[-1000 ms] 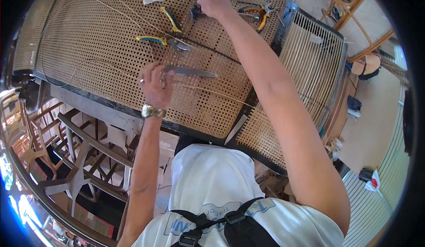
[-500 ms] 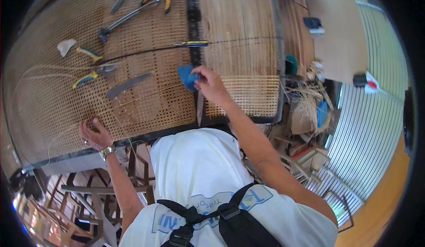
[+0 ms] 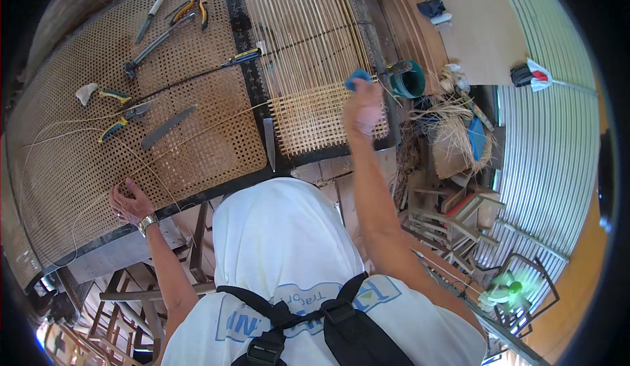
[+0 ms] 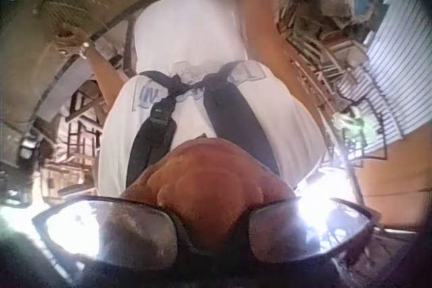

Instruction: Repairing a woven rattan chair seat by weaving new strips through the frame and securing them.

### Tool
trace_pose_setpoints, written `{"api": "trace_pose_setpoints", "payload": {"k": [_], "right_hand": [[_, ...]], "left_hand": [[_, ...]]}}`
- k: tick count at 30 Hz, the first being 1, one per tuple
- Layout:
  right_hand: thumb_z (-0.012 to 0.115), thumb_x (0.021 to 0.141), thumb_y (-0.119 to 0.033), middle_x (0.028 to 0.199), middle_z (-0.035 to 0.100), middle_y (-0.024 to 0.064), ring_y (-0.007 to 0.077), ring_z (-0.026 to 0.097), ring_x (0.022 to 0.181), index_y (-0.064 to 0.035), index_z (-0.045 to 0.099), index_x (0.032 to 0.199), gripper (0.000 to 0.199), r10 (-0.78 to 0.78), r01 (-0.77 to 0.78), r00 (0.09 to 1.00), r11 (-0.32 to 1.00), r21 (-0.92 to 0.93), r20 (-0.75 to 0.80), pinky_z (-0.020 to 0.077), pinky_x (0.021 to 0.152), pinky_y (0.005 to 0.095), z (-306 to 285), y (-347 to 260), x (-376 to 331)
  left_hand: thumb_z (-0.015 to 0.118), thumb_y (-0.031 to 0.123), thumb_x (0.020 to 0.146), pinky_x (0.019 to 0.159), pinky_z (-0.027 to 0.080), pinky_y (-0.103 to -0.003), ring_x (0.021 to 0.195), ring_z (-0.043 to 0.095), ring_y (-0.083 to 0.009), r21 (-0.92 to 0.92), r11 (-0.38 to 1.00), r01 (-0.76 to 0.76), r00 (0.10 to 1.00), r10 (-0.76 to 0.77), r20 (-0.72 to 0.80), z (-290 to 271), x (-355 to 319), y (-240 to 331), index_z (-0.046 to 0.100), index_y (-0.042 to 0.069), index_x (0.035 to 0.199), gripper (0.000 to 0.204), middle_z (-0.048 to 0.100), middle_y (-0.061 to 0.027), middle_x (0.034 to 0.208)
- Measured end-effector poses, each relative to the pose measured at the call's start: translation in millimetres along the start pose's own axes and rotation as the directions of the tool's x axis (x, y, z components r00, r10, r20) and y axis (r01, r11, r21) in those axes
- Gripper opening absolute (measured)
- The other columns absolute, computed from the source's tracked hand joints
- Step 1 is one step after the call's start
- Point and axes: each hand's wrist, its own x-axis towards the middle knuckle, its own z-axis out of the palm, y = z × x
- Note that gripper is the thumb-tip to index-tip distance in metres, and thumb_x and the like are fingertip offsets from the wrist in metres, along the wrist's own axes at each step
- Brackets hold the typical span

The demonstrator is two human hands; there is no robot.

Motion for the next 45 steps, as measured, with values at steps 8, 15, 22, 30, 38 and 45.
{"api": "trace_pose_setpoints", "payload": {"k": [8,15,22,30,38,45], "right_hand": [[0.064,0.083,-0.001,0.112,0.062,0.0151,0.0358,0.066,0.102,-0.0117,0.064,0.105,0.024,-0.306,0.070,0.838,0.882,0.467,0.452,0.0574,0.083,0.0444,88.1,-108.1,-16.8],[0.063,0.092,-0.015,0.117,0.061,0.0172,0.0362,0.067,0.102,-0.0131,0.063,0.114,0.021,0.033,0.000,0.924,0.996,-0.085,0.380,0.0570,0.085,0.0477,6.7,-28.9,122.3],[0.049,0.102,-0.028,0.116,0.056,0.0187,0.0414,0.069,0.086,-0.0096,0.053,0.120,0.026,0.249,-0.251,0.880,0.967,-0.048,0.404,0.0577,0.073,0.0496,79.7,-66.5,70.3],[0.062,0.083,0.007,0.107,0.058,0.0163,0.0392,0.066,0.094,-0.0091,0.060,0.109,0.031,-0.636,0.110,0.561,0.692,0.713,0.530,0.0547,0.082,0.0475,42.6,-204.3,-1.7],[0.066,0.085,-0.008,0.105,0.066,0.0189,0.0402,0.065,0.098,-0.0066,0.067,0.106,0.021,-0.177,0.060,0.893,0.958,0.279,0.415,0.0524,0.087,0.0477,91.8,-53.6,119.7],[0.061,0.087,-0.005,0.110,0.062,0.0191,0.0419,0.065,0.094,-0.0084,0.062,0.112,0.026,0.000,-0.003,0.987,1.000,0.020,0.163,0.0549,0.080,0.0510,36.2,-17.2,158.8]], "left_hand": [[0.055,0.062,0.095,0.112,0.030,-0.054,0.135,0.045,-0.0287,-0.057,0.998,0.028,1.000,-0.028,0.003,-4.1,-0.4,-2.7,0.064,0.016,0.126,0.056,0.053,-0.0002,0.144],[0.057,0.059,0.095,0.110,0.034,-0.055,0.136,0.044,-0.0286,-0.037,0.999,0.020,0.999,-0.021,-0.041,-5.3,-2.9,-3.2,0.065,0.015,0.124,0.053,0.054,-0.0002,0.144],[0.057,0.059,0.096,0.109,0.034,-0.056,0.134,0.045,-0.0328,-0.086,0.996,-0.036,0.999,0.033,-0.040,-13.3,-1.0,4.4,0.064,0.012,0.125,0.056,0.054,-0.0057,0.143],[0.056,0.060,0.095,0.108,0.032,-0.058,0.135,0.043,-0.0332,-0.047,0.999,-0.023,0.999,0.022,-0.029,-18.6,-4.9,11.6,0.061,0.010,0.128,0.060,0.052,-0.0062,0.144],[0.059,0.056,0.095,0.112,0.033,-0.054,0.137,0.043,-0.0321,-0.003,0.998,-0.062,0.997,0.062,0.054,-15.6,-3.2,-7.4,0.059,0.007,0.132,0.061,0.051,-0.0093,0.146],[0.075,0.024,0.089,0.108,0.042,-0.051,0.128,0.053,-0.0369,-0.409,0.864,-0.294,0.932,0.353,0.076,-54.0,-21.6,122.7,0.062,-0.001,0.128,0.048,0.060,-0.0195,0.134]]}}
